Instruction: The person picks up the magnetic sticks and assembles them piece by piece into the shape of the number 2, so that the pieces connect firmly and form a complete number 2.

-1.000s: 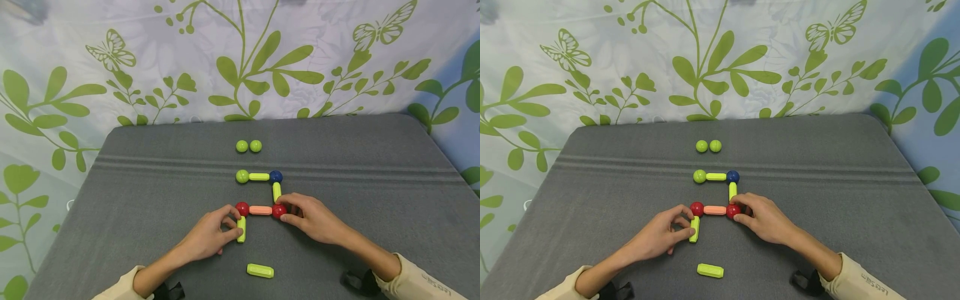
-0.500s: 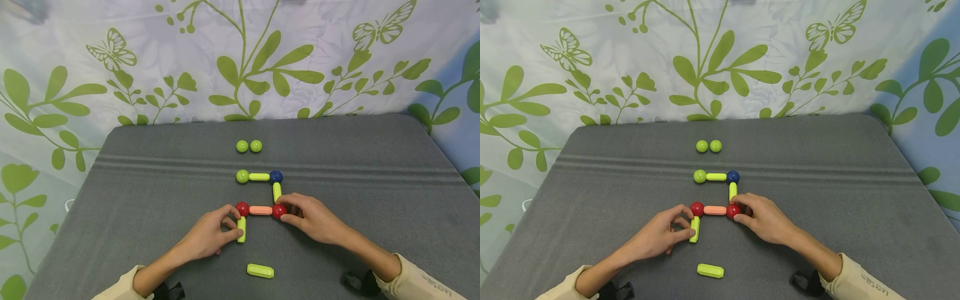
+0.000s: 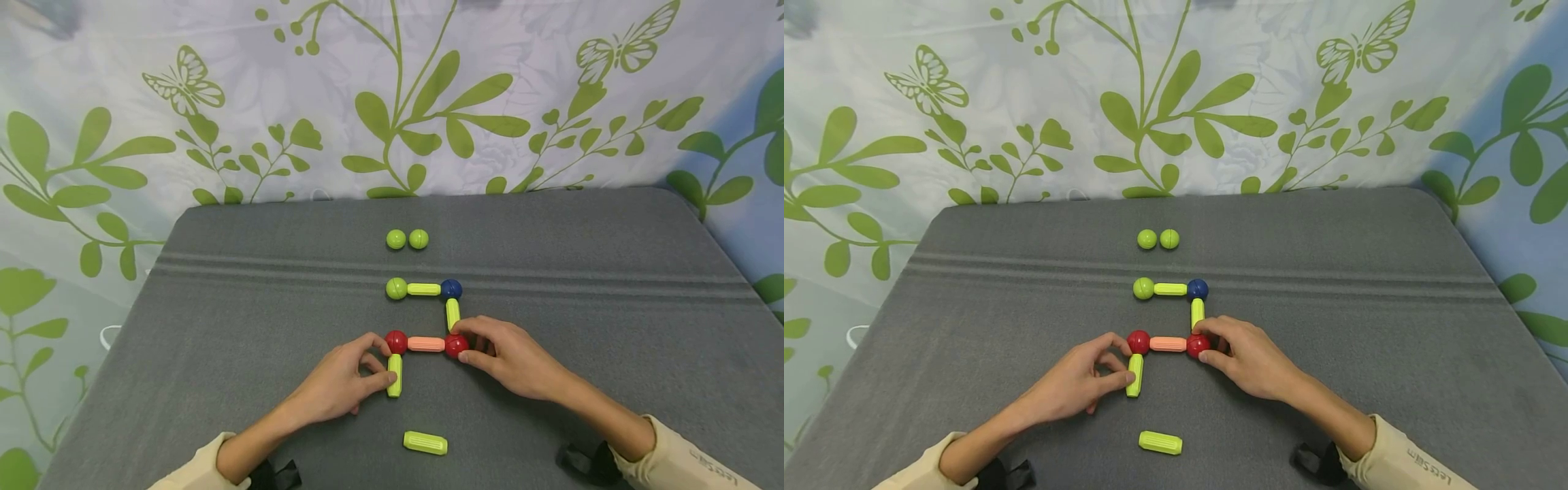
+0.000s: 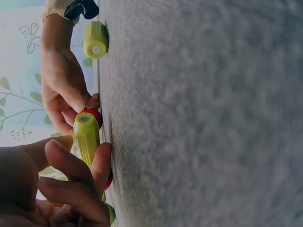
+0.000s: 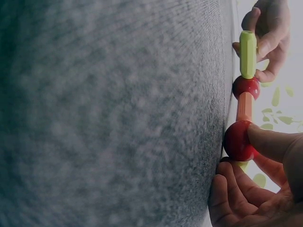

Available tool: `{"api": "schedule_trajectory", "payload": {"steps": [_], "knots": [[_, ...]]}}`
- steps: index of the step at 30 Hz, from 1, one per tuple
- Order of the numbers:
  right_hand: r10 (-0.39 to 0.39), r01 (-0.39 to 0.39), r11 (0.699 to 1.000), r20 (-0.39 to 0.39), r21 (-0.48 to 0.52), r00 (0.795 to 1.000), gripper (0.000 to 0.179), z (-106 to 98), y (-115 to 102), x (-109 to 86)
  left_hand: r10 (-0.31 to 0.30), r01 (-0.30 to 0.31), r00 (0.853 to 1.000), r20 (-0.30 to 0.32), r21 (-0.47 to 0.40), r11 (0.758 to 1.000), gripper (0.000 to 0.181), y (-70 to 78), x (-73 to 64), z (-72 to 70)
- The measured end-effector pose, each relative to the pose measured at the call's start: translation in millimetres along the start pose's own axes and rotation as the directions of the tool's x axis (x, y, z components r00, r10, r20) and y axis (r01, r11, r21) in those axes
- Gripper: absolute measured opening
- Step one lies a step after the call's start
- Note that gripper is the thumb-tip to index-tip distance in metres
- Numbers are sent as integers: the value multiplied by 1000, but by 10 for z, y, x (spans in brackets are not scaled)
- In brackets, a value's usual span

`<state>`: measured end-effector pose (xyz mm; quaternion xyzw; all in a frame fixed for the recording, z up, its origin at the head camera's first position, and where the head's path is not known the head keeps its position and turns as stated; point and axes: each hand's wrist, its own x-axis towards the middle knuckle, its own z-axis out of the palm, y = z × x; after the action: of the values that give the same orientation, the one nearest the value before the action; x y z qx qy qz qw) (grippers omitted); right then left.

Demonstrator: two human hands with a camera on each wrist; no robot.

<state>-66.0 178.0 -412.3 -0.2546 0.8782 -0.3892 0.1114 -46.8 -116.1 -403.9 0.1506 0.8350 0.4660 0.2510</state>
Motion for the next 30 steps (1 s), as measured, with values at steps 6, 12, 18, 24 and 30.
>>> {"api": "schedule_trajectory", "payload": {"steps": [6, 12, 18, 24, 30], "knots": [[12, -12, 1000, 9, 5, 1000, 25, -11, -11, -4, 20, -20, 1000, -22, -9, 1000, 27, -32, 56, -85], [22, -22, 1000, 10, -2, 1000, 26, -18, -13, -10, 37, -44, 997, -68, -102, 994, 34, -120, 290, -329], [23, -23, 1000, 6, -9, 1000, 26, -34, -9, -22, 20, -58, 976, -215, -175, 983, 33, -90, 631, -518], [21, -21, 1000, -3, -9, 1000, 26, -52, -1, -36, 26, -81, 926, -376, -132, 988, 33, 50, 996, -507], [1, -1, 1000, -2, -14, 1000, 26, -26, -5, -11, -41, -40, 904, -425, -180, 983, 43, 59, 1267, -542]]}}
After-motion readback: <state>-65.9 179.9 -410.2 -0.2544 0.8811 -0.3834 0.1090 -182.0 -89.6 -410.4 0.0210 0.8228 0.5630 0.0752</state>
